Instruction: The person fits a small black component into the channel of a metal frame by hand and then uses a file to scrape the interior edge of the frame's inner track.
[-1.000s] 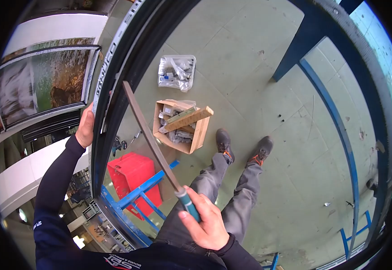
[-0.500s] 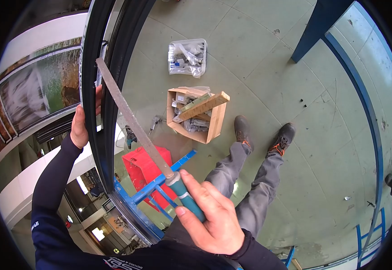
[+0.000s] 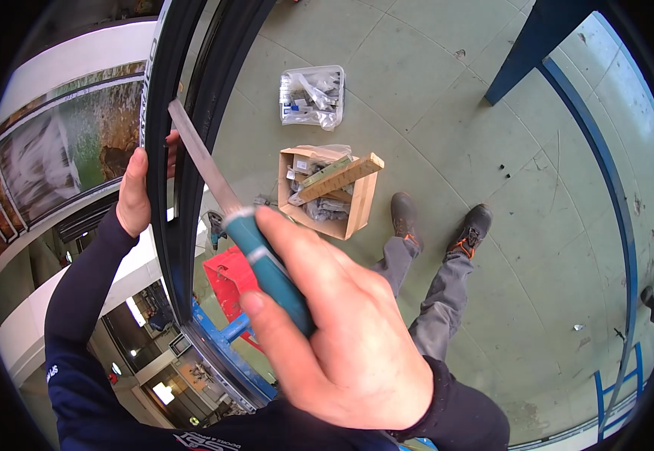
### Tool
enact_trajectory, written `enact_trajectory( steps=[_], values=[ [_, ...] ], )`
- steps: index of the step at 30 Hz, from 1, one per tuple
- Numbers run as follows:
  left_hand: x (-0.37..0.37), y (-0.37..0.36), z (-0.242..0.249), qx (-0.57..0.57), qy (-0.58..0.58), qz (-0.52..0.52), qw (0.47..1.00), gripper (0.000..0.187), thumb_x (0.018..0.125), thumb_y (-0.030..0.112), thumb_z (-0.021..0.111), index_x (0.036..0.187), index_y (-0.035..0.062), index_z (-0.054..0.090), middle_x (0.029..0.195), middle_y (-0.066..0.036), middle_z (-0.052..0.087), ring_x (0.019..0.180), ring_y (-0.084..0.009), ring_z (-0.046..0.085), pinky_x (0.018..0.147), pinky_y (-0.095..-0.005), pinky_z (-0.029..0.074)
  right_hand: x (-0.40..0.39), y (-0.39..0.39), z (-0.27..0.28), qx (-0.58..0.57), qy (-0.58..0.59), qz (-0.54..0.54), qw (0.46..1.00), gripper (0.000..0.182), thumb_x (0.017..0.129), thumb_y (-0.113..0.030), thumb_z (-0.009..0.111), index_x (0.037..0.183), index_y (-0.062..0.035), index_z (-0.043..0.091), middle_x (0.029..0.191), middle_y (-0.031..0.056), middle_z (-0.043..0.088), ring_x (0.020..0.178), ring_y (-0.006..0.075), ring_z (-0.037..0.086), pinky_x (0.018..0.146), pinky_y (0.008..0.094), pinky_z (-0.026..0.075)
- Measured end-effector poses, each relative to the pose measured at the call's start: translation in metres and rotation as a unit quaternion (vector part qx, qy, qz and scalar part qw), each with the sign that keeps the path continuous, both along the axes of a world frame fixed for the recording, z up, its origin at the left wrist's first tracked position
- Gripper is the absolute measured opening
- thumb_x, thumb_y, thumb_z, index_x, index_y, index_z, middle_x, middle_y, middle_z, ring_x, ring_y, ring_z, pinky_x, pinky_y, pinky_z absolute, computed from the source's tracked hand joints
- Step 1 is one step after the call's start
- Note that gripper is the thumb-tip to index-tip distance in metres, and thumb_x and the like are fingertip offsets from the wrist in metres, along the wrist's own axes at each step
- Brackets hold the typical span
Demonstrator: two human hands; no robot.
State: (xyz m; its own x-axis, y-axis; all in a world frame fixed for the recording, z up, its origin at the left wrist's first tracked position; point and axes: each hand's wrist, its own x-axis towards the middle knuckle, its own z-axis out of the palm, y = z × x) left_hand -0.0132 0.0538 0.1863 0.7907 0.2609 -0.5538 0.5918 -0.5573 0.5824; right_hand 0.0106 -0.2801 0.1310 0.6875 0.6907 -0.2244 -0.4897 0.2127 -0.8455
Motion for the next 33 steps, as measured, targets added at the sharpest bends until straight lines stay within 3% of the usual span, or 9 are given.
enact_trajectory(
  steps=[8, 11, 12, 16, 19, 24, 28, 32, 33],
  values=[
    [0.004, -0.006, -0.001, -0.013, -0.001, -0.030, 0.999, 0.093, 0.094, 0.077, 0.039, 0.131, -0.0057, 0.058, 0.104, -0.010, 0.070, 0.087, -0.0113, 0.066, 0.075, -0.0242, 0.052, 0.035, 0.014, 0.017, 0.039, 0.156, 0.026, 0.987, 0.040, 0.099, -0.009, 0.061, 0.135, 0.0049, 0.051, 0.096, 0.0025, 0.057, 0.085, 0.0089, 0.050, 0.077, 0.0238, 0.042],
    [-0.002, 0.000, -0.001, 0.000, -0.005, -0.003, 1.000, 0.096, 0.092, 0.079, 0.042, 0.134, -0.0056, 0.055, 0.108, -0.011, 0.069, 0.094, -0.0126, 0.065, 0.082, -0.0272, 0.051, 0.039, 0.027, 0.014, 0.051, 0.170, 0.031, 0.984, 0.039, 0.097, -0.007, 0.059, 0.132, 0.0060, 0.051, 0.094, 0.0084, 0.061, 0.083, 0.0166, 0.056, 0.076, 0.0288, 0.045],
    [-0.001, -0.002, 0.000, 0.005, -0.009, 0.005, 1.000, 0.096, 0.091, 0.079, 0.043, 0.135, -0.0056, 0.055, 0.110, -0.011, 0.069, 0.097, -0.0132, 0.064, 0.084, -0.0282, 0.051, 0.052, 0.037, 0.011, 0.048, 0.177, 0.064, 0.981, 0.038, 0.095, -0.005, 0.058, 0.130, 0.0070, 0.050, 0.090, 0.0157, 0.063, 0.081, 0.0257, 0.061, 0.075, 0.0342, 0.048],
    [-0.004, 0.004, -0.002, -0.029, 0.006, 0.021, 0.999, 0.102, 0.087, 0.082, 0.048, 0.138, -0.0065, 0.051, 0.125, -0.015, 0.064, 0.109, -0.0174, 0.062, 0.097, -0.0335, 0.048, 0.039, 0.037, 0.010, 0.087, 0.188, -0.007, 0.978, 0.027, 0.092, -0.003, 0.055, 0.117, 0.0073, 0.052, 0.084, 0.0236, 0.065, 0.074, 0.0311, 0.064, 0.069, 0.0407, 0.050],
    [-0.008, 0.007, -0.004, -0.043, 0.003, 0.036, 0.998, 0.104, 0.086, 0.082, 0.049, 0.139, -0.0074, 0.050, 0.128, -0.017, 0.062, 0.113, -0.0194, 0.062, 0.100, -0.0350, 0.047, 0.042, 0.039, 0.018, 0.102, 0.212, -0.034, 0.971, 0.021, 0.093, -0.003, 0.053, 0.111, 0.0064, 0.054, 0.087, 0.0210, 0.067, 0.069, 0.0249, 0.061, 0.063, 0.0402, 0.047],
    [-0.001, -0.002, 0.000, -0.038, 0.014, 0.022, 0.999, 0.104, 0.086, 0.082, 0.050, 0.140, -0.0070, 0.049, 0.128, -0.016, 0.062, 0.113, -0.0201, 0.062, 0.100, -0.0349, 0.047, 0.063, 0.032, 0.018, 0.112, 0.282, 0.059, 0.951, 0.033, 0.093, -0.004, 0.060, 0.125, 0.0051, 0.057, 0.087, 0.0074, 0.066, 0.074, 0.0109, 0.055, 0.067, 0.0284, 0.046],
    [-0.007, 0.008, -0.005, -0.021, -0.013, 0.024, 0.999, 0.103, 0.086, 0.082, 0.049, 0.139, -0.0064, 0.051, 0.123, -0.013, 0.063, 0.109, -0.0181, 0.061, 0.097, -0.0330, 0.047, 0.059, 0.026, 0.020, 0.087, 0.222, 0.032, 0.971, 0.027, 0.093, -0.001, 0.055, 0.119, 0.0046, 0.057, 0.085, 0.0084, 0.065, 0.071, 0.0117, 0.055, 0.064, 0.0292, 0.046],
    [-0.011, 0.017, -0.006, -0.053, 0.012, 0.040, 0.998, 0.104, 0.086, 0.083, 0.050, 0.140, -0.0063, 0.050, 0.125, -0.014, 0.062, 0.110, -0.0185, 0.061, 0.098, -0.0336, 0.046, 0.071, 0.047, 0.012, 0.172, 0.343, 0.058, 0.922, 0.015, 0.094, -0.002, 0.052, 0.107, 0.0055, 0.055, 0.091, 0.0113, 0.068, 0.077, 0.0133, 0.060, 0.065, 0.0301, 0.049],
    [-0.010, 0.014, -0.005, -0.050, 0.009, 0.039, 0.998, 0.105, 0.086, 0.083, 0.050, 0.140, -0.0065, 0.049, 0.125, -0.015, 0.062, 0.112, -0.0194, 0.061, 0.100, -0.0346, 0.046, 0.065, 0.042, 0.011, 0.164, 0.305, 0.034, 0.938, 0.014, 0.094, -0.001, 0.051, 0.106, 0.0058, 0.055, 0.092, 0.0119, 0.068, 0.078, 0.0134, 0.060, 0.066, 0.0303, 0.050]
  ],
)
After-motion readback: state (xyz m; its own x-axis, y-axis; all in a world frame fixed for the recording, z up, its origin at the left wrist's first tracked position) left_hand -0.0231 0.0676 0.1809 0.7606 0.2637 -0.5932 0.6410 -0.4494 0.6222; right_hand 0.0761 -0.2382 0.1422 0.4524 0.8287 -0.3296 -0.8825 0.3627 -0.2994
